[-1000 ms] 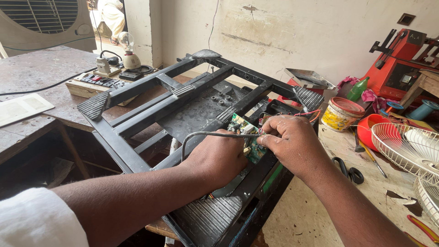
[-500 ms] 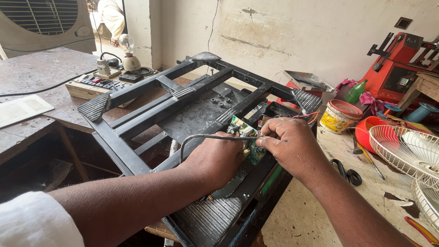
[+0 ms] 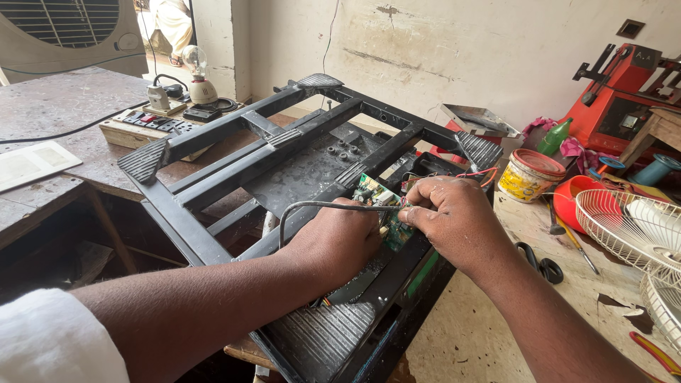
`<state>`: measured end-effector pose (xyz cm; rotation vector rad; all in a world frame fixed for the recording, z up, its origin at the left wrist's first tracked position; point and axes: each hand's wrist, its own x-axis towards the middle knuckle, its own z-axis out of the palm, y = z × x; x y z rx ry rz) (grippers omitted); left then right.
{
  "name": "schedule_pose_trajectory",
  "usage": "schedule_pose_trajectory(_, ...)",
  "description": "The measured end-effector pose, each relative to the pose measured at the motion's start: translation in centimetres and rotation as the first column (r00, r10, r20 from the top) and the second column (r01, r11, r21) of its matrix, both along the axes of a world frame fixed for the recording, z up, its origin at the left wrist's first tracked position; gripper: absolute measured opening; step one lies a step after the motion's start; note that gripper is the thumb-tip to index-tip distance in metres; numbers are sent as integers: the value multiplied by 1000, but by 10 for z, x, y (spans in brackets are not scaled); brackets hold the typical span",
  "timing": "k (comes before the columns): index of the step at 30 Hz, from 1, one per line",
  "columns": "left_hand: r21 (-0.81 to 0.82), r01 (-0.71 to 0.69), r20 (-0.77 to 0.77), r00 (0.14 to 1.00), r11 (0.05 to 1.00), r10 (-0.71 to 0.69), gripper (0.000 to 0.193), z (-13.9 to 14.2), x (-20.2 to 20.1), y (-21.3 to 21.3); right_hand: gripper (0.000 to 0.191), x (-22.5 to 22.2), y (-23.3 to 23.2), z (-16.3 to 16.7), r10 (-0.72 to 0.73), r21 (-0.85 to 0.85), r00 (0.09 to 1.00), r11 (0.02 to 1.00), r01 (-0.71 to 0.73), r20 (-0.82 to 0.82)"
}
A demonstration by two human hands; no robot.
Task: The person works on the internal wiring of a disassembled electronic device, likely a ceiling fan. They connect and disconnect various colored wires to a green circuit board, using their hands to manipulate the components within the black plastic frame.
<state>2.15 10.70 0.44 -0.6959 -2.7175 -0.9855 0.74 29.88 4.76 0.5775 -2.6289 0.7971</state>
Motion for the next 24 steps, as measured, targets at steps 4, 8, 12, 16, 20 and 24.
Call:
schedule_pose_trajectory(4,33,22,-6,1000,999,-22,16,0,0,-1,14,-1,0,-1,21,-7,1000,1000,-21,-20)
schedule_pose_trajectory(8,3,30,-4,1000,1000,-30,15,0,-2,0,15,-2,2,-1,36,-17,999,999,-37,-23)
schedule_pose_trajectory(12,8,15,-32,999,1000,-14,18,-2,-1,1,14,-2,2,-2,27,-12,999,1000,-27,-23)
schedule_pose_trajectory(16,2,21,-56,998,1000,-21,20,-2,-3,2,14,-2,1,-1,21,4,999,1000,-20,-26)
schedule_pose_trajectory(20,-34,-4,-21,1000,999,3,22,0,-3,3,13,-2,1,0,25,-4,1000,1000,-25,-7)
schedule_pose_trajectory(24,-86,-13,14,1000,996,14,25,3,-2,4,13,0,0,1,-5,6,1000,1000,5,7)
